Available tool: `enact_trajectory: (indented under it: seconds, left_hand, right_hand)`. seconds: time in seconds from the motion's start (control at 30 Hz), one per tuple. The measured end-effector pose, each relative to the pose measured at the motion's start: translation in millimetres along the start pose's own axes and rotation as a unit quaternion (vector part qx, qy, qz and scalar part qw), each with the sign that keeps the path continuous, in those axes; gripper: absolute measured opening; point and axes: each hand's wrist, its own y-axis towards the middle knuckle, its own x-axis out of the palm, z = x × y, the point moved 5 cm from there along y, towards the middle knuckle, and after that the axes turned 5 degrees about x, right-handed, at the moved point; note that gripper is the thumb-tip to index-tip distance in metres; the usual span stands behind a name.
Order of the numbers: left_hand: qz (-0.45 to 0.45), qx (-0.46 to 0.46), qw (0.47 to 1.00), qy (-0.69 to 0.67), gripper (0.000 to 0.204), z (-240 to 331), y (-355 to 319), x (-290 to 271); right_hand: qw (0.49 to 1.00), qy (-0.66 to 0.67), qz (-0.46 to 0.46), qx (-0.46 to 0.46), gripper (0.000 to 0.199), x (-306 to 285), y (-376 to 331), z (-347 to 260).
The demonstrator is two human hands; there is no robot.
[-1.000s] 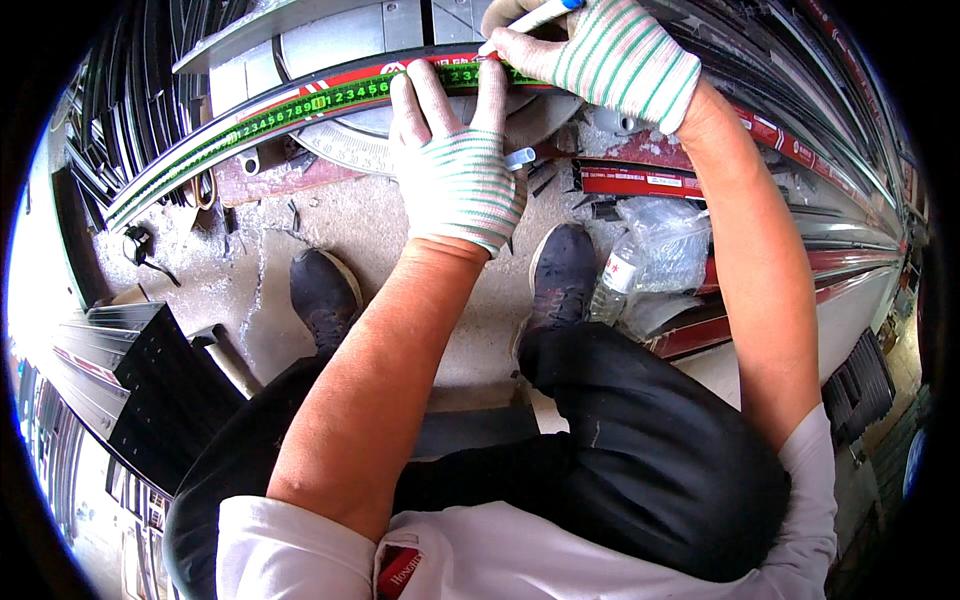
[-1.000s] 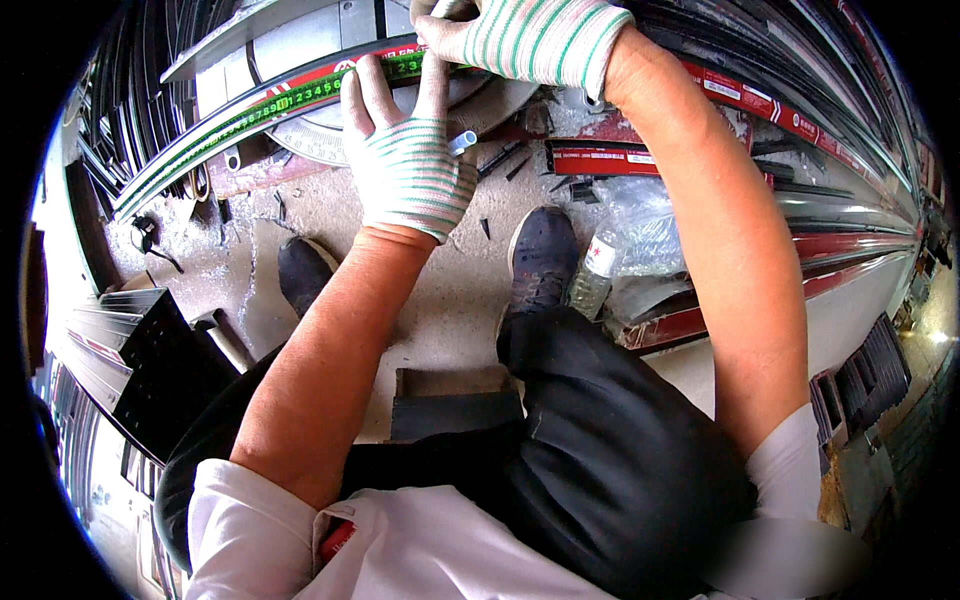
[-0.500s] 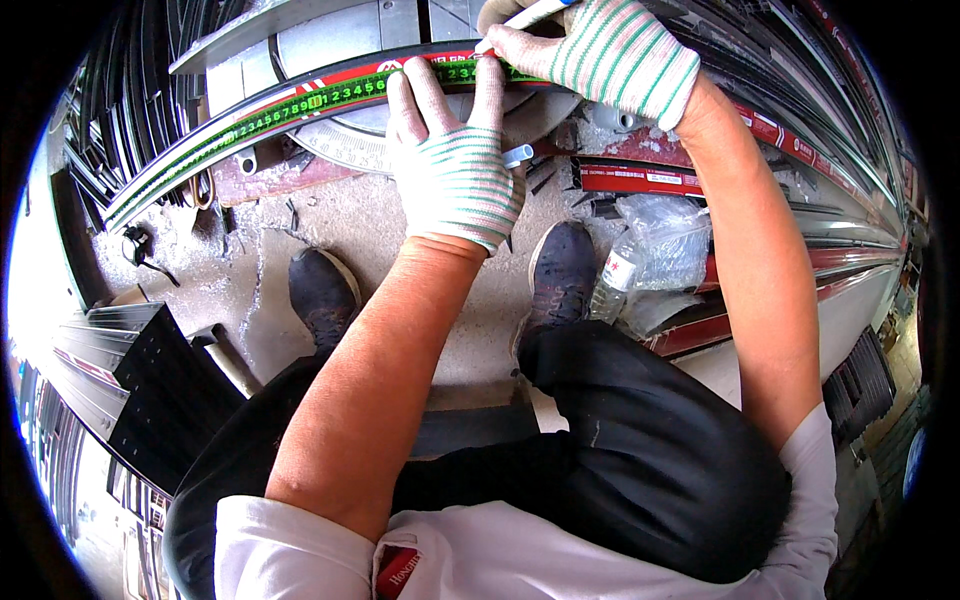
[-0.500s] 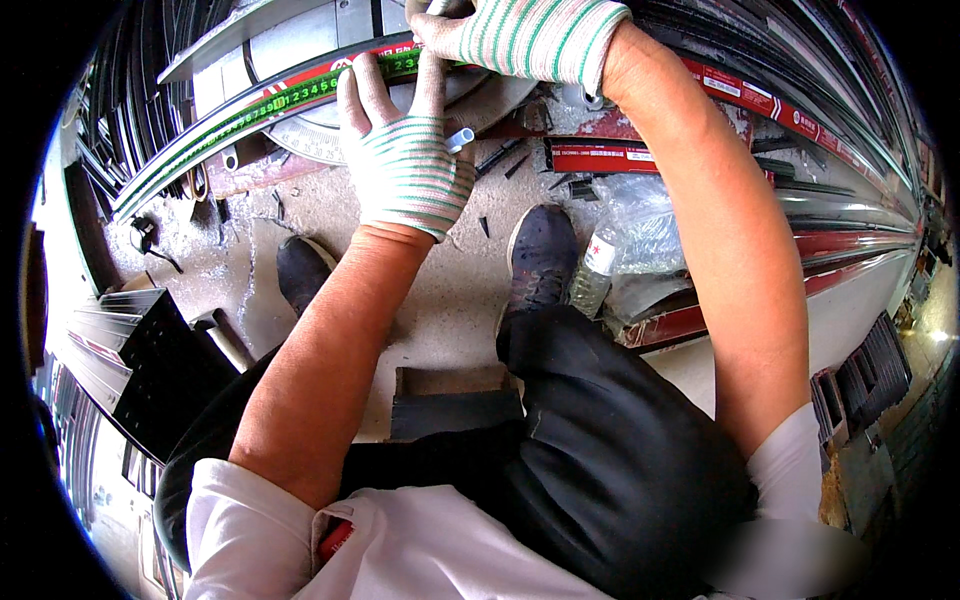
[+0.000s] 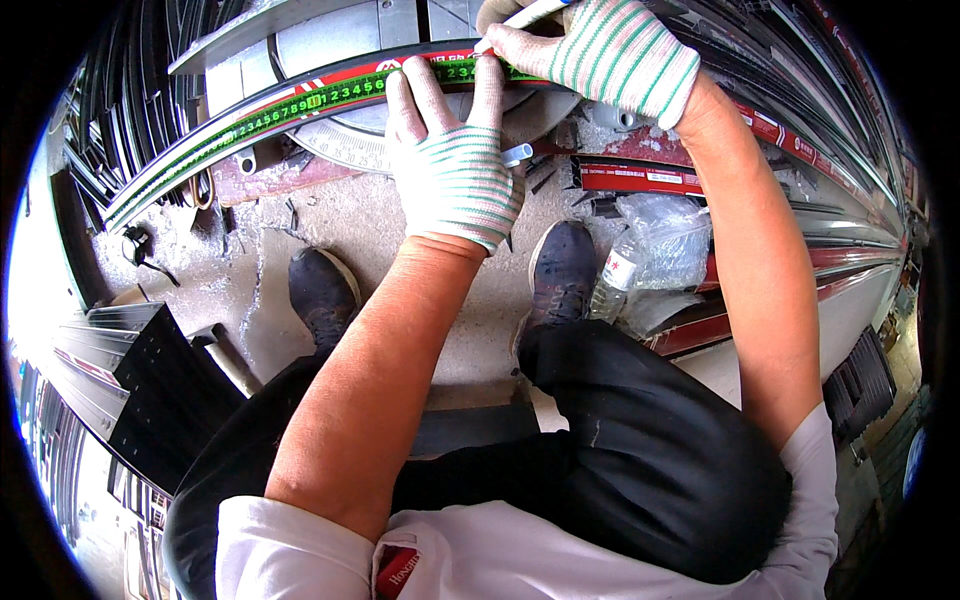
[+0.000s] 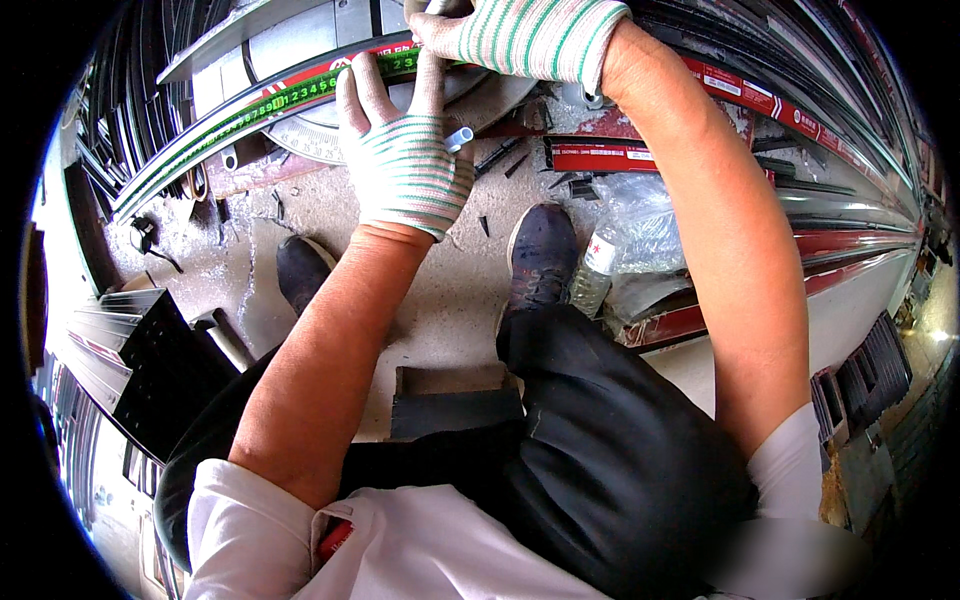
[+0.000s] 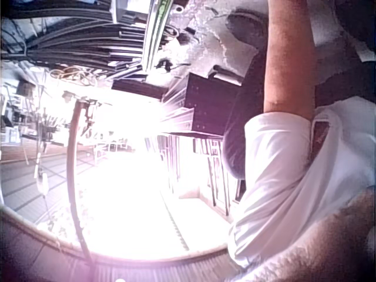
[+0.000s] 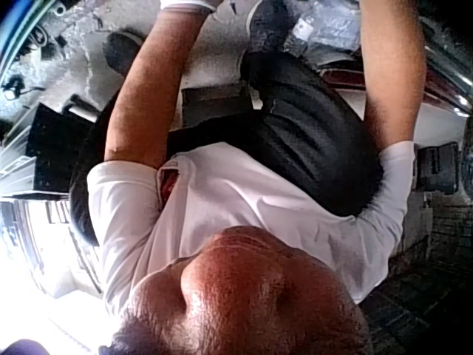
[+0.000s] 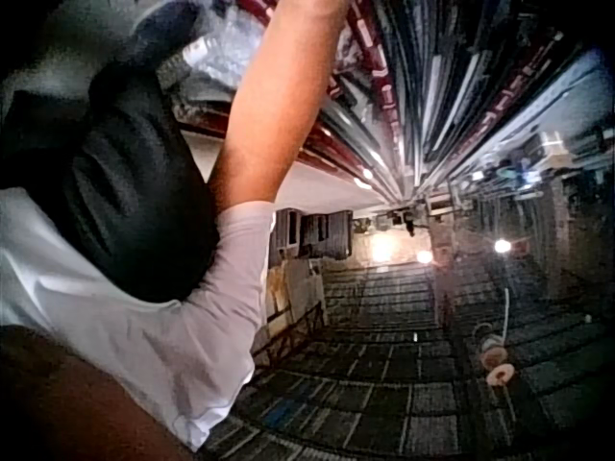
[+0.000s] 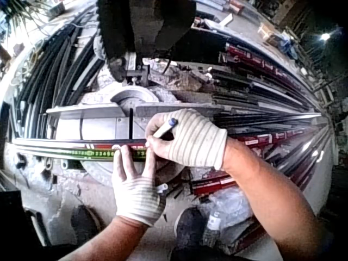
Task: The person measures a window frame profile with a tape measure, marks the cut line, and uses a miter saw to cut the profile. The cut piece is then placed into a window frame assembly.
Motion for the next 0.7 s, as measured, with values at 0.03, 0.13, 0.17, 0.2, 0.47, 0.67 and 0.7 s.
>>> enact_trajectory:
  seconds: [0.03, 0.13, 0.17, 0.2, 0.47, 0.67, 0.7]
  left_hand:
    - [0.002, 0.004, 1.0, -0.003, 0.101, 1.9, 1.5, -0.3]
    - [0.002, 0.003, 1.0, 0.017, 0.101, 1.1, -0.7, 2.8]
    - [0.002, 0.002, 1.0, 0.017, 0.101, 0.1, -1.2, 2.9]
    - [0.001, 0.002, 1.0, 0.017, 0.1, -0.7, -1.5, 3.0]
    - [0.026, 0.012, 1.0, 0.003, 0.089, 0.4, -1.1, -2.8]
    - [0.005, 0.003, 1.0, 0.012, 0.099, -1.2, -1.0, 1.2]
    - [0.003, 0.002, 1.0, 0.017, 0.099, -1.1, -0.9, 1.7]
  right_hand:
    - [1.0, 0.002, 0.001, 0.002, 0.02, -2.6, -1.2, 0.4]
    - [1.0, 0.009, 0.002, 0.0, 0.019, -0.7, -2.1, 2.1]
    - [1.0, 0.009, 0.002, -0.002, 0.019, 0.1, -1.4, 2.0]
    - [1.0, 0.01, 0.002, -0.004, 0.019, 0.8, -0.9, 2.2]
    - [1.0, 0.014, -0.005, -0.006, 0.019, 1.8, -0.3, 1.5]
    - [1.0, 0.004, 0.005, -0.013, 0.019, 1.2, 0.3, 1.6]
    - [1.0, 0.008, 0.004, -0.013, 0.019, 1.6, 0.2, 1.8]
